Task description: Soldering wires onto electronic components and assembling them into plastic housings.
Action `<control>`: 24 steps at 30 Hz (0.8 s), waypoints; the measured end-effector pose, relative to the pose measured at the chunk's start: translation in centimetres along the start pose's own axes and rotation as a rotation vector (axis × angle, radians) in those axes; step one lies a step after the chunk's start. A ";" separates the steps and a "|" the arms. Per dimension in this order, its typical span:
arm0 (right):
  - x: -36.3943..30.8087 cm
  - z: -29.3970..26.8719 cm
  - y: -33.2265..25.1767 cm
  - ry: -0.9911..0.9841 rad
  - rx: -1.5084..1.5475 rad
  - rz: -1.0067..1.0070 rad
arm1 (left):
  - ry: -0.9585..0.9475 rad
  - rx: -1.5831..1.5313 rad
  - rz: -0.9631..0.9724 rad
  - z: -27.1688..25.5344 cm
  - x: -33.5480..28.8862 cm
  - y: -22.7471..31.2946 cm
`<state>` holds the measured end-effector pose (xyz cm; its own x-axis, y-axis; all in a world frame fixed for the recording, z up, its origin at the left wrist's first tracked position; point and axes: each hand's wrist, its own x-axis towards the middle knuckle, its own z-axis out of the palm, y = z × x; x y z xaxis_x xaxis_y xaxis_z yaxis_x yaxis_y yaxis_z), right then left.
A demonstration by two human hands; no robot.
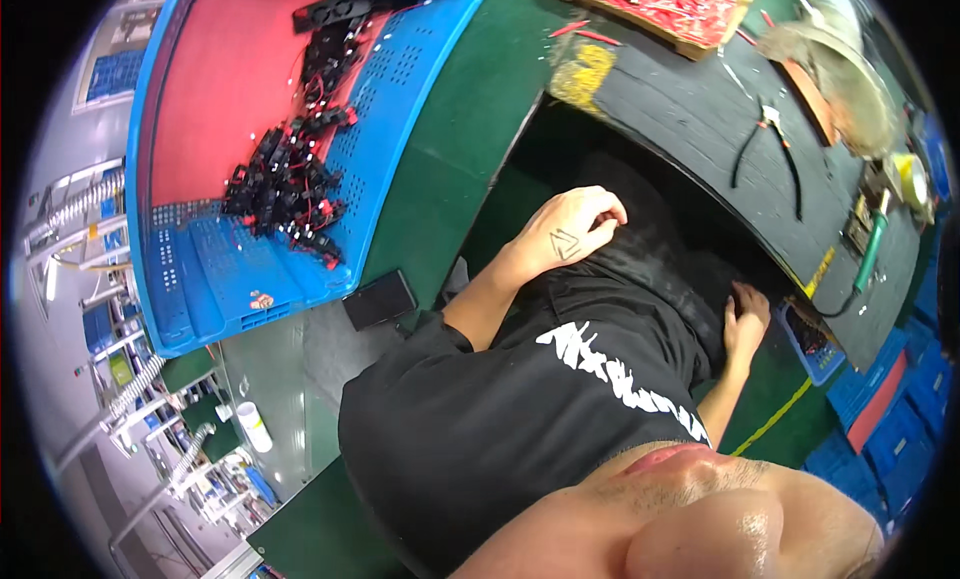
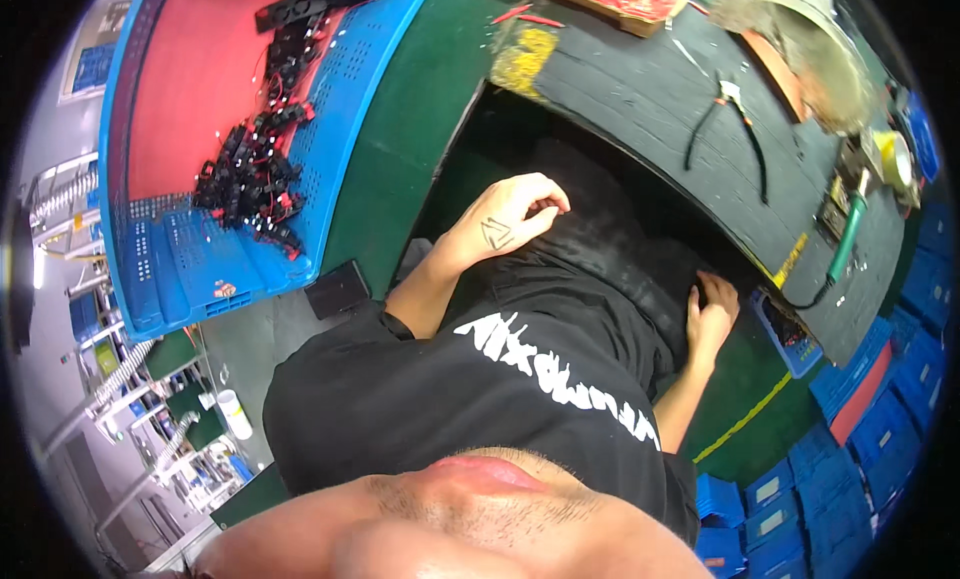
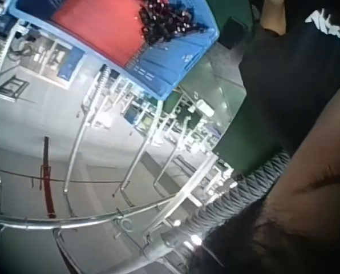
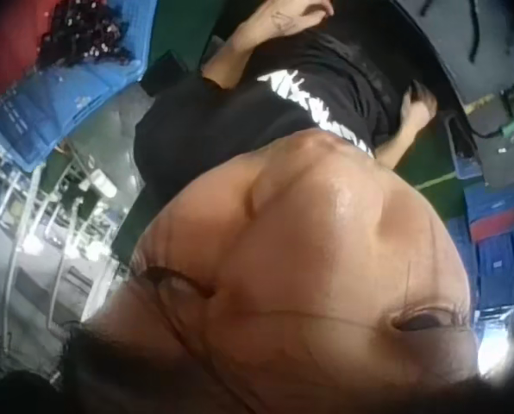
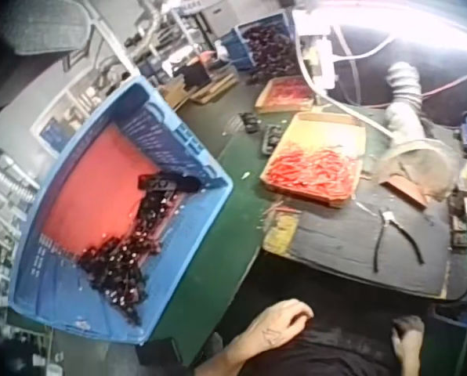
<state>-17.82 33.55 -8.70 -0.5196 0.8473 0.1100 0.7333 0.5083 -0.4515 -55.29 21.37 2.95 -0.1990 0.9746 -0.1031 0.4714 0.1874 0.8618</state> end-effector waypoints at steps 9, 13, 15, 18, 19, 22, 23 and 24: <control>8.2 5.2 8.2 -0.569 -0.424 0.325 | -0.078 -0.129 -0.124 -2.5 -0.2 -0.9; 8.6 3.8 7.8 -0.360 -0.807 0.289 | -0.216 -0.166 -0.165 -2.4 -0.9 -1.8; 5.6 4.1 13.2 -0.219 -0.747 0.335 | -0.310 -0.166 -0.144 -2.3 -0.2 -1.4; 5.1 3.8 11.4 -0.109 -0.595 0.360 | -0.288 -0.145 -0.151 -3.2 -1.0 -2.1; 5.3 3.7 10.5 -0.086 -0.463 0.437 | -0.274 -0.146 -0.163 -3.2 -1.4 -2.1; 2.8 3.6 11.1 -0.429 -0.874 0.294 | -0.226 -0.196 -0.139 -3.4 -1.8 -1.5; -0.3 2.7 14.2 -0.454 -0.924 0.334 | -0.258 -0.229 -0.085 -3.1 -1.6 -1.7; 0.5 3.2 12.5 -0.351 -0.890 0.238 | -0.234 -0.224 -0.109 -3.4 -2.4 -2.4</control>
<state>-10.34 39.79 -17.16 -0.3108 0.9217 -0.2319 0.8233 0.3830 0.4189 -58.81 18.15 2.83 -0.0227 0.9570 -0.2891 0.2525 0.2852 0.9246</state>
